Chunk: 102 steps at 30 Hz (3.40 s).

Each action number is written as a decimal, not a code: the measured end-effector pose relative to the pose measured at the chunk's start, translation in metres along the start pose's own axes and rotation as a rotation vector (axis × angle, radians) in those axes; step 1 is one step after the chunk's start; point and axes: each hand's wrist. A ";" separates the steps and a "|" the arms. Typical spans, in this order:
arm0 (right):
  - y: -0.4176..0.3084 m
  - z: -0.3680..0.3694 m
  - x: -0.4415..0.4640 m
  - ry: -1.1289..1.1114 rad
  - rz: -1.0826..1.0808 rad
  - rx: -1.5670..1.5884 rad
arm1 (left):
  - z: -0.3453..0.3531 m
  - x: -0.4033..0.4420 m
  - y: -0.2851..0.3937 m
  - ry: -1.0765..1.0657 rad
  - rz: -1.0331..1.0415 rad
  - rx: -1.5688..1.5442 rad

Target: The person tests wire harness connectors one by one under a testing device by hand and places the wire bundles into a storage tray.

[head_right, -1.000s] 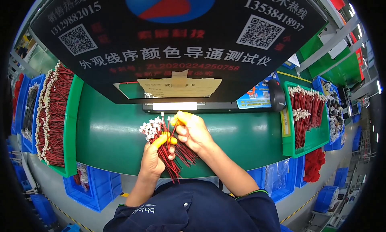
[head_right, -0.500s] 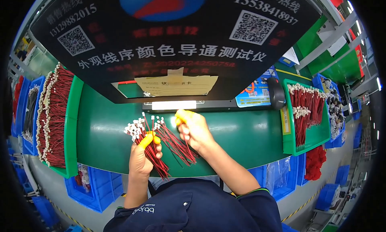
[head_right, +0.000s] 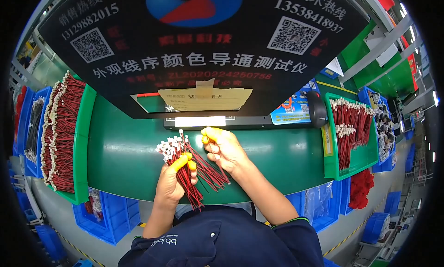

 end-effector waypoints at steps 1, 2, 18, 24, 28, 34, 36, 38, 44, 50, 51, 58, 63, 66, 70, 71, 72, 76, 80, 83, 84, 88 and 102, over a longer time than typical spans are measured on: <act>0.001 0.000 0.000 -0.010 -0.006 0.011 | 0.002 -0.001 0.001 -0.005 -0.026 -0.015; 0.000 -0.001 0.000 -0.010 -0.006 0.011 | 0.003 -0.001 0.002 -0.010 -0.051 -0.029; 0.000 -0.002 0.000 -0.058 0.047 0.025 | -0.011 -0.043 -0.020 -0.174 -0.238 0.118; -0.001 -0.007 0.003 -0.045 0.055 0.036 | -0.028 -0.074 -0.020 0.024 0.013 0.280; -0.001 0.002 -0.008 -0.018 -0.124 -0.402 | -0.039 -0.050 -0.003 0.248 0.232 0.684; 0.012 -0.005 -0.010 0.036 -0.227 -0.768 | -0.010 -0.004 0.012 0.202 0.287 0.916; 0.008 -0.001 -0.016 0.004 -0.167 -0.557 | 0.000 0.001 0.011 0.206 0.405 0.998; 0.000 -0.005 -0.014 -0.044 -0.028 -0.182 | 0.006 -0.001 0.009 0.269 0.457 0.860; 0.001 -0.013 0.006 -0.076 0.062 0.103 | 0.003 -0.002 0.006 0.141 0.239 0.261; 0.000 -0.020 0.007 -0.136 0.073 0.099 | 0.002 0.004 -0.002 0.074 0.077 0.018; -0.001 -0.019 0.006 -0.134 0.069 0.098 | 0.003 0.004 -0.002 0.071 0.075 0.018; -0.001 -0.021 0.008 -0.170 0.128 0.178 | 0.005 0.005 -0.003 0.075 0.090 0.002; 0.006 0.002 -0.010 -0.054 -0.061 -0.662 | 0.003 0.004 -0.002 0.063 0.081 -0.022; 0.022 0.006 -0.013 -0.203 -0.333 -0.439 | 0.006 0.006 -0.009 0.064 0.130 0.014; 0.025 0.014 -0.022 -0.141 -0.464 -0.439 | 0.012 0.003 -0.008 0.091 0.119 -0.011; 0.027 0.014 -0.023 -0.145 -0.463 -0.441 | 0.011 0.004 -0.007 0.092 0.122 -0.013; 0.027 0.013 -0.024 -0.114 -0.488 -0.458 | 0.011 0.004 -0.006 0.099 0.126 -0.026; 0.038 0.011 -0.022 -0.199 -0.580 -0.372 | 0.013 0.004 -0.006 0.107 0.131 -0.046; 0.040 0.005 -0.019 -0.279 -0.559 -0.446 | 0.009 0.007 -0.014 0.090 0.165 -0.057; 0.040 0.008 -0.020 -0.296 -0.600 -0.728 | 0.006 0.009 -0.015 0.008 0.221 -0.086; 0.038 0.006 -0.018 -0.269 -0.547 -0.701 | 0.010 0.008 -0.013 0.086 0.194 -0.059; 0.006 0.005 -0.002 -0.095 -0.002 -0.053 | 0.012 0.005 -0.005 0.208 0.162 -0.084; -0.001 -0.010 0.004 -0.156 0.142 0.140 | 0.003 0.003 -0.006 0.106 0.148 -0.054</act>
Point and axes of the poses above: each hand's wrist, its own x-axis towards the middle knuckle, its own z-axis out of the palm, y = z × x, and after that the axes turned 15 degrees about x, right-handed
